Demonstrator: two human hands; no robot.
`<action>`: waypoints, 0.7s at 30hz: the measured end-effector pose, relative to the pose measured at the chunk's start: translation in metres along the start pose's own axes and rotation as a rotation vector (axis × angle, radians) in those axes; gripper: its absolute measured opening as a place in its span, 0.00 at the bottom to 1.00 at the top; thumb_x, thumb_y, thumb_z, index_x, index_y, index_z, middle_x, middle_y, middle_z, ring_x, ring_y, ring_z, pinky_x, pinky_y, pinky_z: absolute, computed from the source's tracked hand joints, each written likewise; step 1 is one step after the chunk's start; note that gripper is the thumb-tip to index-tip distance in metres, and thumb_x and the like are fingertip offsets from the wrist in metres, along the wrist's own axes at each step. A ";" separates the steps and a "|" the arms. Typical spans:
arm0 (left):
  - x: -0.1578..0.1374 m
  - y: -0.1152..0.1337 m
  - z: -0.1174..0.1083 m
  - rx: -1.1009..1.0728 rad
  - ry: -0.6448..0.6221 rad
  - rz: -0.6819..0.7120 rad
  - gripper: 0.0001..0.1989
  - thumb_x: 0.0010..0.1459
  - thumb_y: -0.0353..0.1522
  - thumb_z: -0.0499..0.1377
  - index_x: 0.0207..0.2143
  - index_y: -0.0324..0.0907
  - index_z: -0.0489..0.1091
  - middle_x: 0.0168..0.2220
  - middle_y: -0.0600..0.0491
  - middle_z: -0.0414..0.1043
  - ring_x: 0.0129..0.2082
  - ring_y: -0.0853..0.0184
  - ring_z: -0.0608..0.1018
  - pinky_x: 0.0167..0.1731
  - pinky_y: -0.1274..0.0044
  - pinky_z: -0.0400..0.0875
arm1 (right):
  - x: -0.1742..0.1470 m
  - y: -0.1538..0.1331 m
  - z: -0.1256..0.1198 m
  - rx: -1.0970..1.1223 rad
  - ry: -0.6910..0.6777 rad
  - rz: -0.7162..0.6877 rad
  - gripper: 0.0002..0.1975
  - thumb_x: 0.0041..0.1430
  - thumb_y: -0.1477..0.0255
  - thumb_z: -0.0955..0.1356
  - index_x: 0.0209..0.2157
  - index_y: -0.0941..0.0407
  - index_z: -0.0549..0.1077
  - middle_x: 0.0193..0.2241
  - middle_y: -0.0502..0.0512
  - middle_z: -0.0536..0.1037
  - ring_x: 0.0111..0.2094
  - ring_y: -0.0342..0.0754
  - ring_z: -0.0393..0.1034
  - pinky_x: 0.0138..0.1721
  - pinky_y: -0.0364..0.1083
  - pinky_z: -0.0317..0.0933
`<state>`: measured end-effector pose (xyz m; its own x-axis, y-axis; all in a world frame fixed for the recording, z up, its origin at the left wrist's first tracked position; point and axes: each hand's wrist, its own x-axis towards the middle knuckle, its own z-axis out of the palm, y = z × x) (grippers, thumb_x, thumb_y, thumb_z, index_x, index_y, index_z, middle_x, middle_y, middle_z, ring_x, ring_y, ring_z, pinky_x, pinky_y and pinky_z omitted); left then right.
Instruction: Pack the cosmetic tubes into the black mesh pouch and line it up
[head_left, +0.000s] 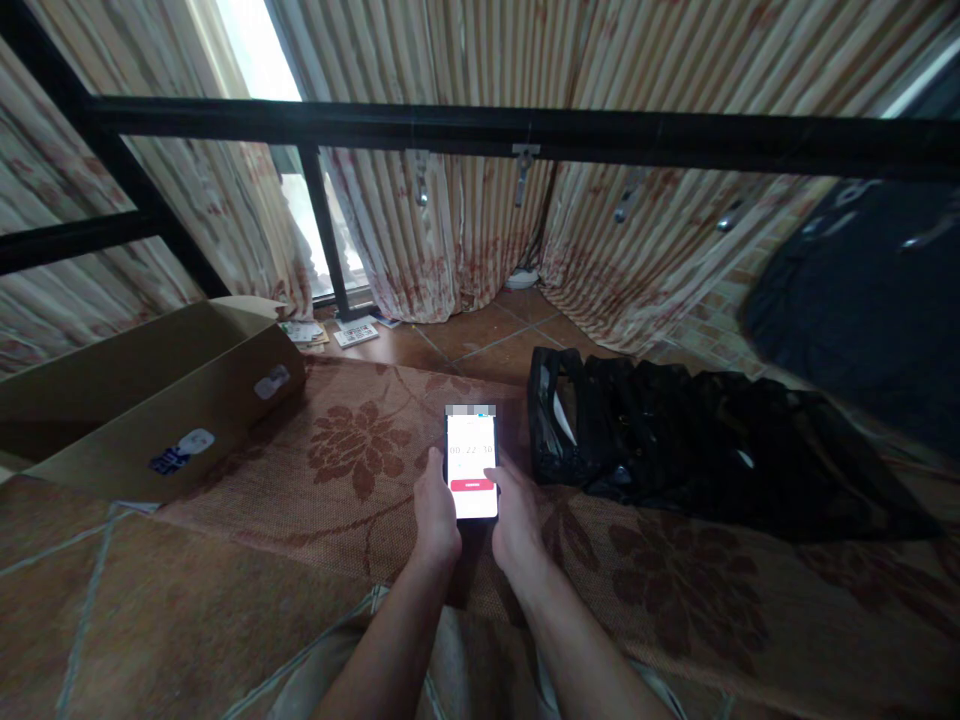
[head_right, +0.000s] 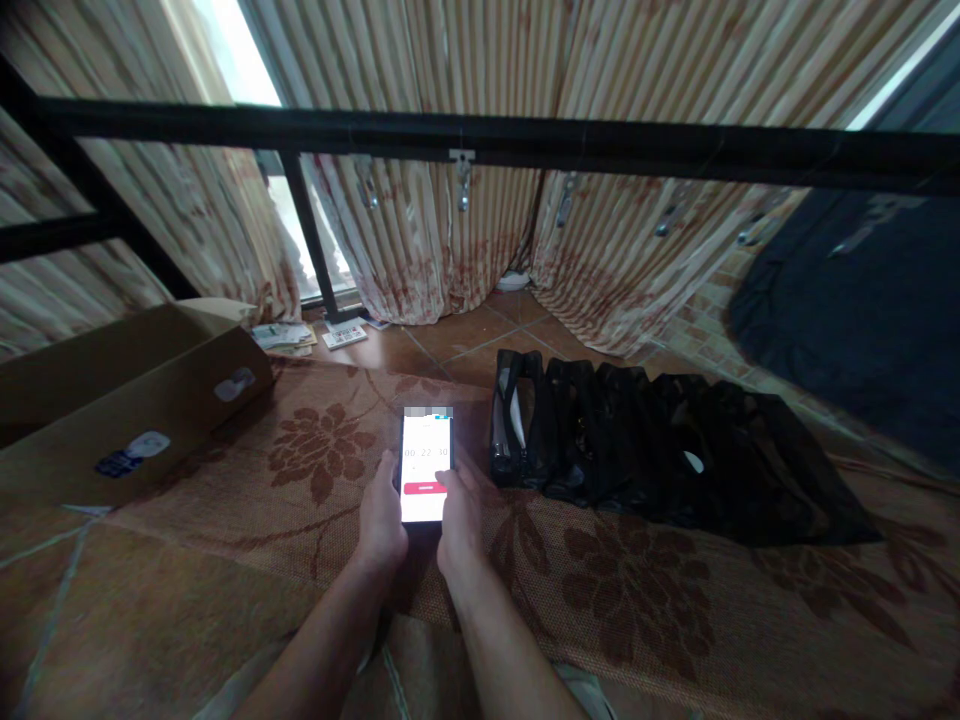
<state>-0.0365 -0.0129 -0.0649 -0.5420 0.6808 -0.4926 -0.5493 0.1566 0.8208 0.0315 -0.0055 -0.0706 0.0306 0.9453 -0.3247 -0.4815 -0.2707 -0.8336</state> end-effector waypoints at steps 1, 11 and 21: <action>0.001 -0.001 0.000 0.010 0.007 0.006 0.20 0.62 0.42 0.53 0.35 0.33 0.76 0.28 0.46 0.79 0.24 0.62 0.81 0.23 0.75 0.74 | 0.000 0.000 0.000 -0.001 0.000 0.000 0.18 0.41 0.73 0.67 0.38 0.57 0.78 0.27 0.49 0.82 0.26 0.49 0.76 0.28 0.44 0.67; 0.001 -0.002 -0.001 -0.018 0.010 0.004 0.20 0.61 0.42 0.55 0.34 0.33 0.76 0.28 0.46 0.79 0.23 0.62 0.80 0.26 0.74 0.75 | 0.000 -0.002 0.001 -0.012 -0.033 -0.005 0.18 0.39 0.73 0.66 0.37 0.57 0.77 0.26 0.50 0.82 0.26 0.49 0.76 0.29 0.44 0.67; -0.001 -0.001 -0.001 -0.031 0.004 0.009 0.19 0.61 0.41 0.54 0.34 0.33 0.75 0.28 0.46 0.79 0.23 0.63 0.80 0.25 0.75 0.74 | -0.003 -0.005 0.003 -0.014 -0.053 -0.016 0.19 0.40 0.73 0.66 0.37 0.57 0.77 0.25 0.49 0.81 0.30 0.51 0.77 0.31 0.45 0.68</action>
<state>-0.0361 -0.0140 -0.0658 -0.5498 0.6790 -0.4865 -0.5636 0.1282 0.8160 0.0318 -0.0068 -0.0639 -0.0083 0.9578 -0.2873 -0.4687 -0.2575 -0.8450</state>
